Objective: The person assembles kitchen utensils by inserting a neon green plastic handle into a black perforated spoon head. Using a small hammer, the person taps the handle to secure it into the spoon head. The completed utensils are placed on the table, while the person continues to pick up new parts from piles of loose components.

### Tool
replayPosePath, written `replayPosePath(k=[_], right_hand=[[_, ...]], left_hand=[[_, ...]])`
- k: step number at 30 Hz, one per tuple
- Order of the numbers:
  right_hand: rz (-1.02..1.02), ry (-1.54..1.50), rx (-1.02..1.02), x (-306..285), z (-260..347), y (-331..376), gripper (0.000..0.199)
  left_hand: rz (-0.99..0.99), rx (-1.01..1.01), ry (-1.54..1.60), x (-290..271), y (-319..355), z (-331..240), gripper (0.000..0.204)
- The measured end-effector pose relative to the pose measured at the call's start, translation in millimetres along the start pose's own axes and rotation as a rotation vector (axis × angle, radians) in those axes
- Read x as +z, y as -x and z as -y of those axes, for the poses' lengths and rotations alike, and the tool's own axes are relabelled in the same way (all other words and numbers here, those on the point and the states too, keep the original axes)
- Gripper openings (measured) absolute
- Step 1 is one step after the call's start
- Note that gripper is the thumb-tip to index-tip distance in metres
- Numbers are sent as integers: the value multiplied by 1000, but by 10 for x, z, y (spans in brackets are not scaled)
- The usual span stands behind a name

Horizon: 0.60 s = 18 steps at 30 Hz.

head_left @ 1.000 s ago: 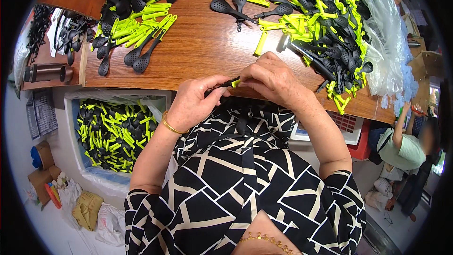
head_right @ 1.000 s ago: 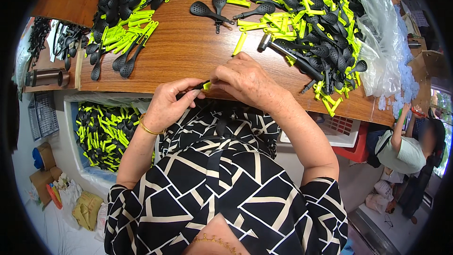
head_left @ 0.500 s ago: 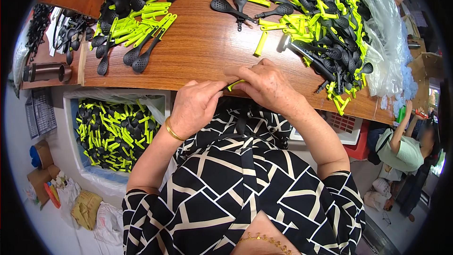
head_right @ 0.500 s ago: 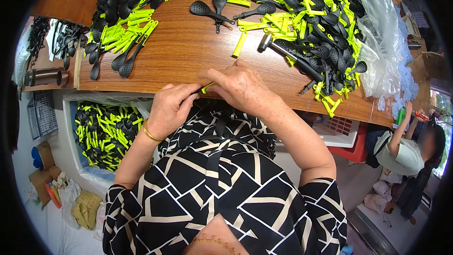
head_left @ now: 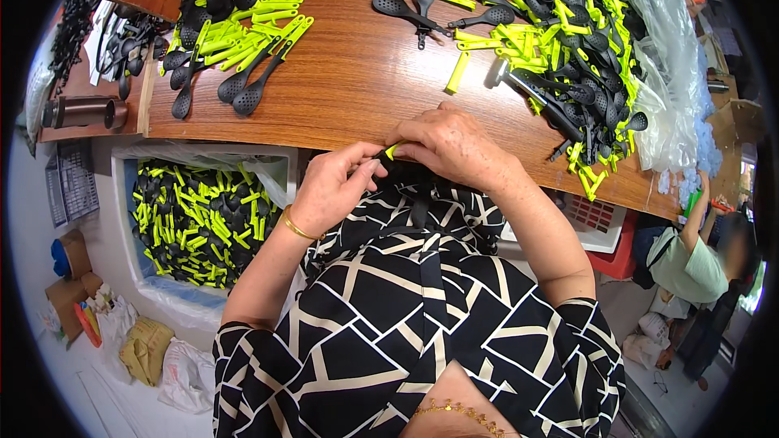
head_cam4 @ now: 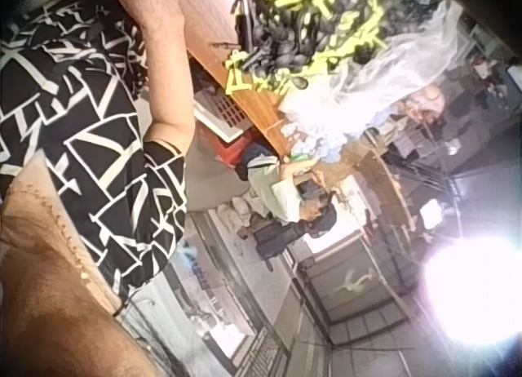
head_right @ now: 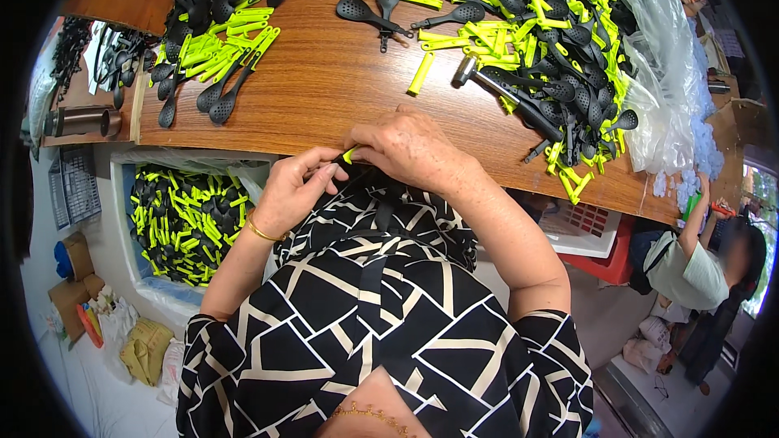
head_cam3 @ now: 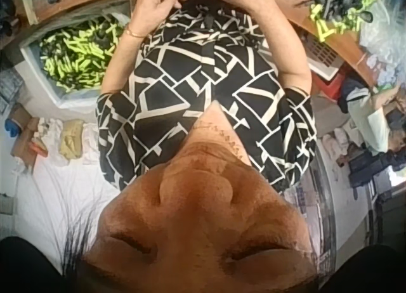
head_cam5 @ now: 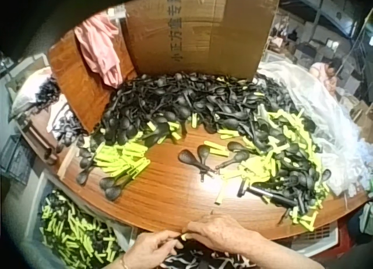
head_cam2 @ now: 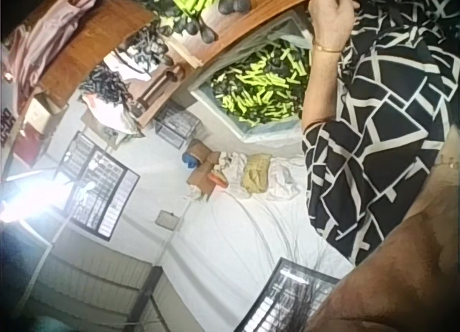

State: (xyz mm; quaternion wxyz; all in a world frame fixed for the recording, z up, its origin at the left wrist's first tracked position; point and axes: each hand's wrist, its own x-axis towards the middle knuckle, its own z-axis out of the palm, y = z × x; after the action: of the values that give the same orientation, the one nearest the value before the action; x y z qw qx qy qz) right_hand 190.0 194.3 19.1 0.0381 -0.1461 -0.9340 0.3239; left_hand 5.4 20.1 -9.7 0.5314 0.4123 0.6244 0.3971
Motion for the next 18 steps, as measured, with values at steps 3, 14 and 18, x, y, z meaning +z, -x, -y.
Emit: replayPosePath(k=[3,14,18], right_hand=[[103,-66,101,-80,7,-33,22],[86,-456,57,-270,-113,-135,19],[61,-433,5,-236,-177,-146,19]], left_hand=[[110,-113,432,-31,-124,190,26],[83,-129,425,-73,-175,74,27],[68,-93,330,-48,-167,-27,26]])
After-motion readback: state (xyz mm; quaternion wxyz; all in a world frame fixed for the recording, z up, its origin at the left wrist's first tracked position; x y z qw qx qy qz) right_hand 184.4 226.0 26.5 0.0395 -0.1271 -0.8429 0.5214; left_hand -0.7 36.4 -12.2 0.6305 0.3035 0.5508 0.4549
